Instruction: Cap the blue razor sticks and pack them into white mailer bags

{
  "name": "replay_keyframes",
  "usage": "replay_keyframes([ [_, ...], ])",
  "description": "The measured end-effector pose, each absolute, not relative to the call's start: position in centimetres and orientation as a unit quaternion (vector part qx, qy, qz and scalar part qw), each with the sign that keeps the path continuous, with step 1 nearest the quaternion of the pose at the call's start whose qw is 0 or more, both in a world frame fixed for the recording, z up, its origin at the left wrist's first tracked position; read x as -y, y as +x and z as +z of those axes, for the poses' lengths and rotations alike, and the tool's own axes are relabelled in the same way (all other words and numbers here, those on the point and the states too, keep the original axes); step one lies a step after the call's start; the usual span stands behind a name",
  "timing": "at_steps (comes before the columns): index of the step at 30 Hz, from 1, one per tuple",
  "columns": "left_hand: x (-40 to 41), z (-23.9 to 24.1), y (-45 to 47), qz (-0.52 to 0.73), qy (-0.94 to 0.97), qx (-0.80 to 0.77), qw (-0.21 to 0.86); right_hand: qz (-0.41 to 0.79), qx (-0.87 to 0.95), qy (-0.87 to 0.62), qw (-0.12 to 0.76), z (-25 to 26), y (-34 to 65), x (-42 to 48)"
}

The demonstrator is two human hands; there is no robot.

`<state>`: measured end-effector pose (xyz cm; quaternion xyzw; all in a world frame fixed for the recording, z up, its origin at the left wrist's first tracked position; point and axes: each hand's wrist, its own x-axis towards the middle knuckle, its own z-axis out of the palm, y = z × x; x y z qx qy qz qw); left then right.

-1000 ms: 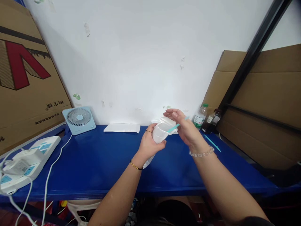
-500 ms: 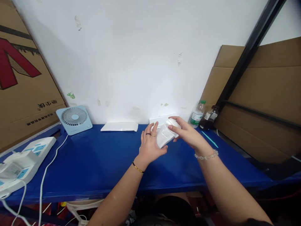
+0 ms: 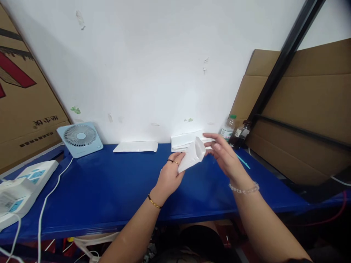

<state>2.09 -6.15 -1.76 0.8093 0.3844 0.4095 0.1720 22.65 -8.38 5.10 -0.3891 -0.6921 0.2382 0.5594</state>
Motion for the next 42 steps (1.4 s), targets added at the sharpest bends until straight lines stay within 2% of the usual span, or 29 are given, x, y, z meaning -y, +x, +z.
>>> replay_keyframes([
  [3, 6.5, -0.1, 1.1, 0.433, 0.799, -0.356, 0.218, 0.042, 0.719, -0.369, 0.588, 4.5, 22.3, 8.9],
  [6, 7.2, 1.2, 0.3, 0.386, 0.822, -0.298, 0.293, -0.054, 0.784, -0.351, 0.509, 4.4, 21.5, 9.2],
  [11, 7.8, 0.5, -1.2, 0.355, 0.811, -0.3, 0.354, 0.004, 0.847, -0.33, 0.418, 4.5, 21.6, 9.6],
  [15, 6.2, -0.9, -3.3, 0.363, 0.766, -0.363, 0.387, 0.091, 0.76, -0.46, 0.451, 3.3, 22.5, 8.5],
  [19, 1.1, -0.5, -7.4, 0.374, 0.693, -0.391, 0.477, 0.232, 0.72, -0.523, 0.393, 0.0, 23.0, 5.4],
  [24, -8.1, 1.3, -14.6, 0.383, 0.568, -0.522, 0.508, 0.219, 0.678, -0.603, 0.358, -3.6, 25.4, 2.1],
  [27, -12.7, 1.8, -17.8, 0.391, 0.513, -0.614, 0.455, 0.124, 0.646, -0.643, 0.393, -3.7, 27.8, -0.2],
  [30, -14.9, 1.2, -18.3, 0.352, 0.598, -0.666, 0.275, 0.029, 0.61, -0.672, 0.419, -2.8, 30.2, -3.3],
  [33, -14.6, -0.2, -16.1, 0.352, 0.661, -0.658, 0.08, 0.018, 0.563, -0.733, 0.382, -1.9, 31.6, -6.6],
  [35, -13.4, -1.1, -13.6, 0.4, 0.662, -0.631, 0.056, 0.037, 0.553, -0.756, 0.348, -1.3, 31.6, -8.3],
  [37, -11.6, -1.8, -10.6, 0.484, 0.649, -0.577, 0.109, 0.045, 0.561, -0.745, 0.357, -0.5, 30.8, -9.1],
  [38, -10.6, -2.1, -9.1, 0.506, 0.637, -0.555, 0.17, 0.058, 0.568, -0.726, 0.384, -0.1, 30.0, -9.1],
  [40, -8.2, -2.6, -6.1, 0.508, 0.591, -0.533, 0.331, 0.137, 0.575, -0.656, 0.47, 0.9, 28.0, -8.3],
  [42, -5.6, -3.2, -3.3, 0.429, 0.511, -0.495, 0.557, 0.288, 0.558, -0.543, 0.557, 1.6, 25.6, -6.6],
])
